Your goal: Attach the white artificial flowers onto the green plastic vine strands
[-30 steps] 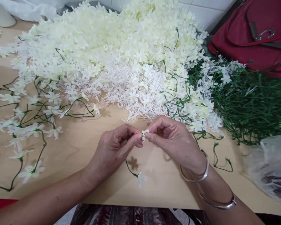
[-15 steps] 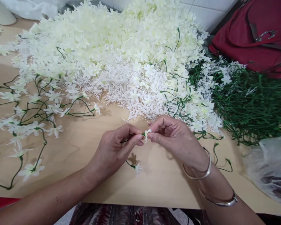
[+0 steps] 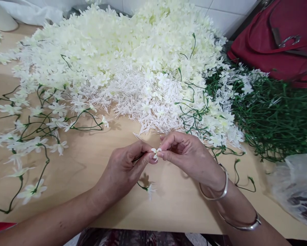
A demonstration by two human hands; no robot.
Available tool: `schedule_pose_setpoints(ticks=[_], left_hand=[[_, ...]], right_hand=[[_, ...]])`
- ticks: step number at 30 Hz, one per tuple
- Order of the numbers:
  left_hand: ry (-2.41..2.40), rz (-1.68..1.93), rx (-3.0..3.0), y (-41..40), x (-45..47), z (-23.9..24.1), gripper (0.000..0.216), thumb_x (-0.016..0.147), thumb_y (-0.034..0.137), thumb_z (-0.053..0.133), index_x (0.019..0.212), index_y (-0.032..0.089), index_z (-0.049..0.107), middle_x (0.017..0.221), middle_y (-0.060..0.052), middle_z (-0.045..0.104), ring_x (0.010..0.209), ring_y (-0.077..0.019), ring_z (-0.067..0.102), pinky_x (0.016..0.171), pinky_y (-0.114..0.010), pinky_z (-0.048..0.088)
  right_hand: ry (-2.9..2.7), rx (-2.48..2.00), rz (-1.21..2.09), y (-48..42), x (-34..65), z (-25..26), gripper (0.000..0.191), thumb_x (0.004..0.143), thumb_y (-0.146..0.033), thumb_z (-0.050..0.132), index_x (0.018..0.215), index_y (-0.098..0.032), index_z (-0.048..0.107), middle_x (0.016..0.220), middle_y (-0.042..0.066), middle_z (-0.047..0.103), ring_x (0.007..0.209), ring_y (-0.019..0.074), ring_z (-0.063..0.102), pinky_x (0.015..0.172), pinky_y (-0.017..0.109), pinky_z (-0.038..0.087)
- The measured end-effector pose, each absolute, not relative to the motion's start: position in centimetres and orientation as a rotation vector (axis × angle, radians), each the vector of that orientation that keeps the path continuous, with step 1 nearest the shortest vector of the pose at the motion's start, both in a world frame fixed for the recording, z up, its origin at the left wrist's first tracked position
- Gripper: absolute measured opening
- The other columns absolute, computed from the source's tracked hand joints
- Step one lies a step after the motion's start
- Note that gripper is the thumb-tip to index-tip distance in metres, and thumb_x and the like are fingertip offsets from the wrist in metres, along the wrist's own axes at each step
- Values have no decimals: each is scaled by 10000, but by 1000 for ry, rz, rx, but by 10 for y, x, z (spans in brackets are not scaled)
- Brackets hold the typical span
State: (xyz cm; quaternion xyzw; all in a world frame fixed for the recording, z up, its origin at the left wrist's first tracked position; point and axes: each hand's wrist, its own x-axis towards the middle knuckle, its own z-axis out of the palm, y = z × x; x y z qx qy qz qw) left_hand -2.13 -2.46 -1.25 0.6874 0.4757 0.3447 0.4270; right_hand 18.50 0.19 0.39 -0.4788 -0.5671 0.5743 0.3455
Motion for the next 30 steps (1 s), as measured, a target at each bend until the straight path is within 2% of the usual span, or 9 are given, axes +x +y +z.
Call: schedule_pose_setpoints(ticks=[3,5,9,14,18,23,27,30], left_hand=[[1193,861,1693,-24,-20,-13,148,1009,261,625,901,191,698,720,-2,759,682,-152,734,607,-233,501],[1177,865,1628,-24,-19,-11,155,1010,290,628,911,192,696,748,-11,769,737,-169,752,640,-248,526],[1125,887,1472,-25,-19,-7,158,1038,339,612,994,207,687,917,-19,811,858,-165,763,740,-261,563],[1104,910,1388,-26,-21,-3,162,1045,345,613,974,214,677,856,5,799,819,-142,751,747,-248,560],[1095,901,1420,-26,-20,-4,146,1032,325,626,964,211,686,826,7,784,781,-141,736,729,-256,554],[1085,891,1450,-25,-20,-7,119,1013,301,635,959,214,695,795,13,762,748,-142,717,698,-263,540],[1110,868,1506,-23,-19,-9,151,1000,308,642,903,202,690,776,0,743,731,-160,703,673,-287,520],[1095,876,1471,-21,-19,-9,144,1005,312,636,930,198,681,805,-14,755,761,-170,717,703,-297,541]], right_hand=[[-1467,-1214,1494,3,185,3,267,797,-368,870,740,-201,670,686,-19,625,618,119,524,561,261,417],[-1446,-1158,1540,5,187,4,257,808,-372,865,775,-205,672,703,-21,631,635,121,552,583,259,454],[-1426,-1053,1617,7,192,10,225,852,-376,841,918,-215,698,793,-13,670,729,129,626,702,267,538],[-1370,-1022,1596,6,194,13,272,866,-387,836,1038,-222,707,947,23,705,883,146,658,824,284,559],[-1396,-1045,1642,5,191,10,227,842,-337,850,950,-212,695,872,3,681,800,133,637,751,269,537],[-1461,-1104,1611,4,190,7,216,841,-361,829,814,-203,684,823,17,674,764,154,628,713,296,524],[-1535,-1161,1529,4,190,5,180,851,-323,798,783,-200,686,822,32,686,762,162,623,671,292,499],[-1514,-1161,1515,4,188,4,180,848,-320,801,788,-203,679,788,19,677,734,151,622,664,285,512]])
